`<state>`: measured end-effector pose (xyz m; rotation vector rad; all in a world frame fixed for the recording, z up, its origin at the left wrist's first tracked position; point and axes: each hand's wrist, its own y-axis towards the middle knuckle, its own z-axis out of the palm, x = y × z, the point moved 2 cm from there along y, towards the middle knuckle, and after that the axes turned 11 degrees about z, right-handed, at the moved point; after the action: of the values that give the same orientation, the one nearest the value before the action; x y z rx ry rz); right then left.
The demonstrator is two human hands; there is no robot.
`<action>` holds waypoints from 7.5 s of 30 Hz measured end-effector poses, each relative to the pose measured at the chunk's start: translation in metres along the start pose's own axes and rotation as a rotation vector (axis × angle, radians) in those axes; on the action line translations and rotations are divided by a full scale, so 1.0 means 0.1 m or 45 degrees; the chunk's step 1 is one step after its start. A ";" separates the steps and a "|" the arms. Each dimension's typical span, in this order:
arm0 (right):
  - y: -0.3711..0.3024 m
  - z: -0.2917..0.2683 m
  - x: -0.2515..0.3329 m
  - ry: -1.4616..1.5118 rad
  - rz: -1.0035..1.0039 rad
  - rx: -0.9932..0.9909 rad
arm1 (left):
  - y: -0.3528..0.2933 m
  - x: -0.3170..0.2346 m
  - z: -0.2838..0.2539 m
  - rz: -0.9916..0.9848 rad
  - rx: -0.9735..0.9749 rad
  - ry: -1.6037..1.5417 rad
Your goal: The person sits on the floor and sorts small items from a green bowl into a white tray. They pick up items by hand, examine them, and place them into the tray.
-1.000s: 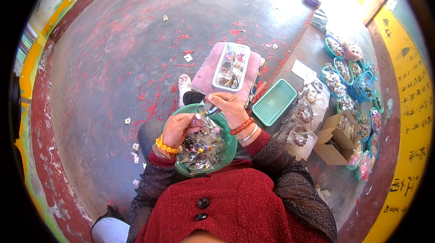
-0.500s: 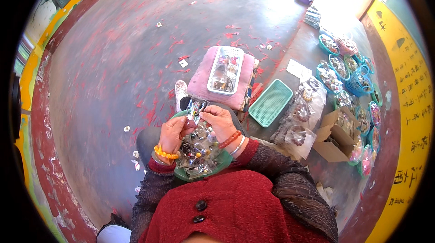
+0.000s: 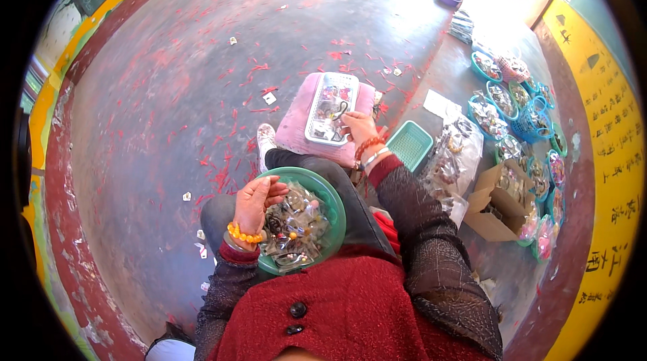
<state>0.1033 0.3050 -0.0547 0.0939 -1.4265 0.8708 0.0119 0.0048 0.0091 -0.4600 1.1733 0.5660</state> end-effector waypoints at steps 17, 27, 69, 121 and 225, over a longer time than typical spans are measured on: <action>0.98 0.30 -0.30 -1.775 -0.409 -0.267 | 0.03 0.14 0.01 -0.076 0.077 0.172; 0.50 0.46 -0.38 -1.738 -0.942 -0.277 | 0.00 -0.17 0.08 1.075 -0.181 1.451; -1.83 0.90 -0.59 -1.359 -0.806 0.449 | -0.23 0.36 -0.51 0.659 -0.200 2.030; -1.48 0.84 -0.46 -0.096 0.049 0.593 | -0.21 0.10 -0.01 -0.148 -0.095 -0.100; -0.80 1.02 -0.73 -1.422 -0.965 0.342 | 0.09 0.39 -0.97 0.384 -0.210 1.655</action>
<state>0.0731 0.1597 -0.0642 1.4072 -2.0268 0.3180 -0.0529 -0.0405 -0.0597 -0.8459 2.4753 0.6221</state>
